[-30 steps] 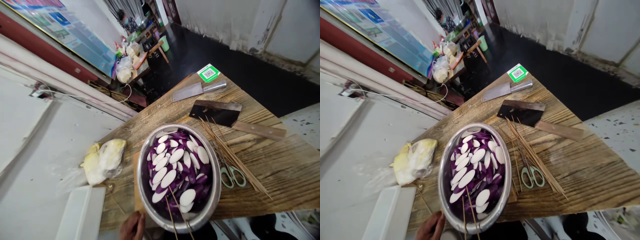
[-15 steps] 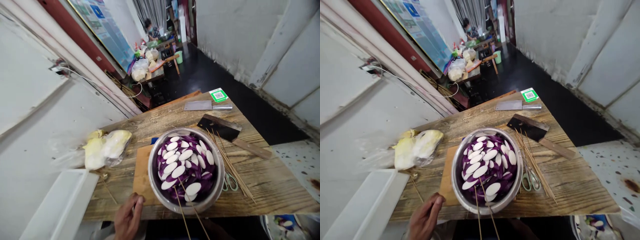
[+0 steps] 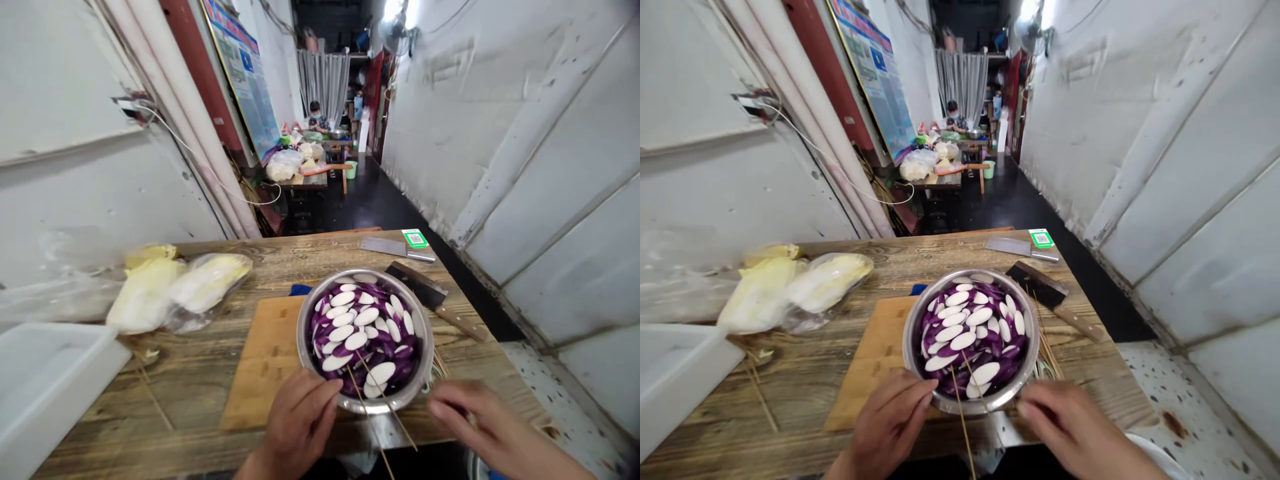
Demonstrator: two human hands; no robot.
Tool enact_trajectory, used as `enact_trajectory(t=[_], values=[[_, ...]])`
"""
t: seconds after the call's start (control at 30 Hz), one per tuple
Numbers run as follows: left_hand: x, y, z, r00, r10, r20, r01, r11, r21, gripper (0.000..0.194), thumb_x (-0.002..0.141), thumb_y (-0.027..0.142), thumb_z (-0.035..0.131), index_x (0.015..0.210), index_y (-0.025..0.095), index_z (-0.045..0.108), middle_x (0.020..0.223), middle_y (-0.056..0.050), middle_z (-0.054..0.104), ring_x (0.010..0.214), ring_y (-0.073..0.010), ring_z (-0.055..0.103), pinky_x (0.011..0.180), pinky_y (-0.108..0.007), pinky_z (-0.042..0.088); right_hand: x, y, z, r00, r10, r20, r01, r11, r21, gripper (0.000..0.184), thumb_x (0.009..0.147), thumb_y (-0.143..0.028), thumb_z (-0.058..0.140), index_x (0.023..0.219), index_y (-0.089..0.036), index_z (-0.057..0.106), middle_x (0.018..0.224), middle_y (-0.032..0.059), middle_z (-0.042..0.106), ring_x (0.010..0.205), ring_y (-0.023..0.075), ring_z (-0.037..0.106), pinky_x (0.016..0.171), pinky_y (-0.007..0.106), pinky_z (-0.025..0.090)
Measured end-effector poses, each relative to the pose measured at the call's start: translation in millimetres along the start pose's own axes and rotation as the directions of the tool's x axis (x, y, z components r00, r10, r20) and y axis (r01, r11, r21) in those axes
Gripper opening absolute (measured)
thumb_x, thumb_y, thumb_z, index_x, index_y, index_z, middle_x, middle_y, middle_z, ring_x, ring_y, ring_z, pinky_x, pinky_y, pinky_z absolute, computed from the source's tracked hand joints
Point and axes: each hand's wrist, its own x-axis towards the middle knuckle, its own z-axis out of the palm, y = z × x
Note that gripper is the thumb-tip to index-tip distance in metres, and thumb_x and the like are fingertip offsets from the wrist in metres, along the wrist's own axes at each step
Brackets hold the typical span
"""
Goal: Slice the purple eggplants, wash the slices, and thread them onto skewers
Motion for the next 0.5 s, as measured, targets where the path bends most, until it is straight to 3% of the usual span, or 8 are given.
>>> enact_trajectory(t=[0.1, 0.2, 0.3, 0.5], values=[[-12.1, 8.2, -4.2, 0.996, 0.028, -0.087, -0.028, 1.000, -0.003, 0.030, 0.078, 0.005, 0.054, 0.105, 0.018, 0.059, 0.081, -0.005, 0.065, 0.076, -0.0140, 0.060, 0.072, -0.027, 0.049, 49.4, -37.3, 15.6, 0.990, -0.101, -0.099, 0.049, 0.900, -0.433, 0.026, 0.089, -0.032, 0.044, 0.084, -0.019, 0.066, 0.086, 0.0066, 0.063, 0.081, 0.0180, 0.057, 0.072, 0.029, 0.039], [-27.1, 11.9, -16.0, 0.997, -0.021, -0.080, 0.018, 0.999, -0.038, 0.026, 0.080, 0.005, 0.053, 0.102, 0.017, 0.060, 0.078, -0.004, 0.065, 0.072, -0.0125, 0.059, 0.068, -0.023, 0.049, 77.9, -59.1, 34.6, 0.992, -0.069, -0.106, -0.014, 0.774, -0.633, 0.030, 0.087, -0.029, 0.043, 0.074, -0.015, 0.066, 0.077, 0.0091, 0.066, 0.073, 0.0189, 0.059, 0.064, 0.027, 0.036], [-44.3, 10.9, -27.9, 0.993, -0.097, -0.074, 0.092, 0.994, -0.059, 0.022, 0.081, 0.008, 0.053, 0.098, 0.018, 0.062, 0.078, -0.004, 0.065, 0.073, -0.0120, 0.061, 0.068, -0.021, 0.049, 84.5, -64.6, 37.6, 0.989, -0.018, -0.148, -0.082, 0.764, -0.640, 0.028, 0.084, -0.025, 0.043, 0.070, -0.016, 0.066, 0.072, 0.0073, 0.067, 0.066, 0.0166, 0.059, 0.057, 0.025, 0.032], [-68.0, 8.3, -37.9, 0.977, -0.211, -0.016, 0.209, 0.975, -0.069, 0.017, 0.082, 0.016, 0.054, 0.094, 0.022, 0.065, 0.082, -0.002, 0.068, 0.075, -0.0113, 0.064, 0.070, -0.018, 0.050, 61.1, -65.6, 10.0, 0.950, -0.056, -0.308, -0.101, 0.878, -0.469, 0.027, 0.082, -0.023, 0.043, 0.067, -0.016, 0.064, 0.064, 0.0030, 0.065, 0.060, 0.0133, 0.056, 0.053, 0.022, 0.031]])
